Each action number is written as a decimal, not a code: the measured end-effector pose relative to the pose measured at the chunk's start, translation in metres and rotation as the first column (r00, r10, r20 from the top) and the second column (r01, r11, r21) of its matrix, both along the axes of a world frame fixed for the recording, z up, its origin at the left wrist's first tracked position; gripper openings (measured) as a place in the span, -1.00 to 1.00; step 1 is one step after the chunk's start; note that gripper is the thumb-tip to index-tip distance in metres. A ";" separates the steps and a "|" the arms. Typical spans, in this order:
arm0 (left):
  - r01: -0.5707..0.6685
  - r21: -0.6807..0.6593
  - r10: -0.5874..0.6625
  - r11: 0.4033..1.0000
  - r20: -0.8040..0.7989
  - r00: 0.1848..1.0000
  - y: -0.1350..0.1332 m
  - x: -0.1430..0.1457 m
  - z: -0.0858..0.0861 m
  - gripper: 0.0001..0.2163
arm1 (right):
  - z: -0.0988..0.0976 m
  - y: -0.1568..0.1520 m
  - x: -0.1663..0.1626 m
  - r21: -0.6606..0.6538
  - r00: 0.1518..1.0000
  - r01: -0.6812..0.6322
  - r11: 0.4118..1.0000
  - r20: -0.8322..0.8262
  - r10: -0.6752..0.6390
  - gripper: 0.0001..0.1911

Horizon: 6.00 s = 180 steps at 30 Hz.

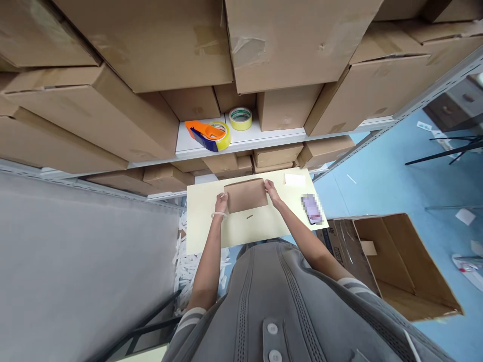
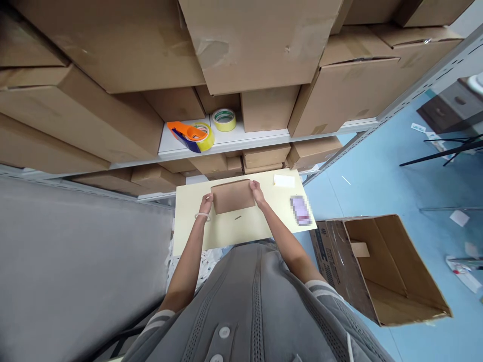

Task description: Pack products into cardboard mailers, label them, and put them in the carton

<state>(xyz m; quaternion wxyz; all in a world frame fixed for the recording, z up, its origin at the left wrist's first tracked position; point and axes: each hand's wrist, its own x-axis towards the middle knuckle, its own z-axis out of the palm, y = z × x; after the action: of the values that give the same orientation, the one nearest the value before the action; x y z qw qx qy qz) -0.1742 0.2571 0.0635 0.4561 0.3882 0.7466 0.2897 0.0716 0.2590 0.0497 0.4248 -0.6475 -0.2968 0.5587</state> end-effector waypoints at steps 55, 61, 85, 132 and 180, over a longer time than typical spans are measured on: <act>0.969 -0.190 -0.795 0.157 -0.607 0.010 0.113 0.322 -0.079 -0.74 | -0.048 -0.125 0.145 -0.154 0.975 0.179 0.972 -0.104 -0.196 -0.57; 0.966 -0.096 -0.725 0.242 -0.679 0.114 0.091 0.294 -0.038 -0.84 | -0.045 -0.100 0.160 -0.067 0.932 0.292 0.954 0.246 -0.268 -0.56; 0.229 0.498 -0.118 0.836 -0.244 0.963 0.021 0.114 0.082 -0.77 | -0.004 -0.050 0.095 -0.207 0.545 -0.024 0.978 0.817 0.186 -0.66; 0.665 0.673 -0.245 0.324 -0.619 0.746 -0.097 0.042 0.213 -0.56 | 0.232 -0.088 -0.053 0.461 0.946 -0.268 0.846 -0.042 0.323 -0.69; 0.647 0.671 -0.236 0.361 -0.606 0.760 -0.095 0.044 0.216 -0.48 | 0.233 -0.088 -0.048 0.513 0.951 -0.292 0.807 0.066 0.302 -0.86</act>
<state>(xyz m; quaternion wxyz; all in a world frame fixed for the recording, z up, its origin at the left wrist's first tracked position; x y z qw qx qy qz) -0.1305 0.1625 0.2795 0.0973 0.8016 0.4409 0.3918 0.0237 0.1715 0.2825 0.4932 -0.4499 -0.5291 0.5238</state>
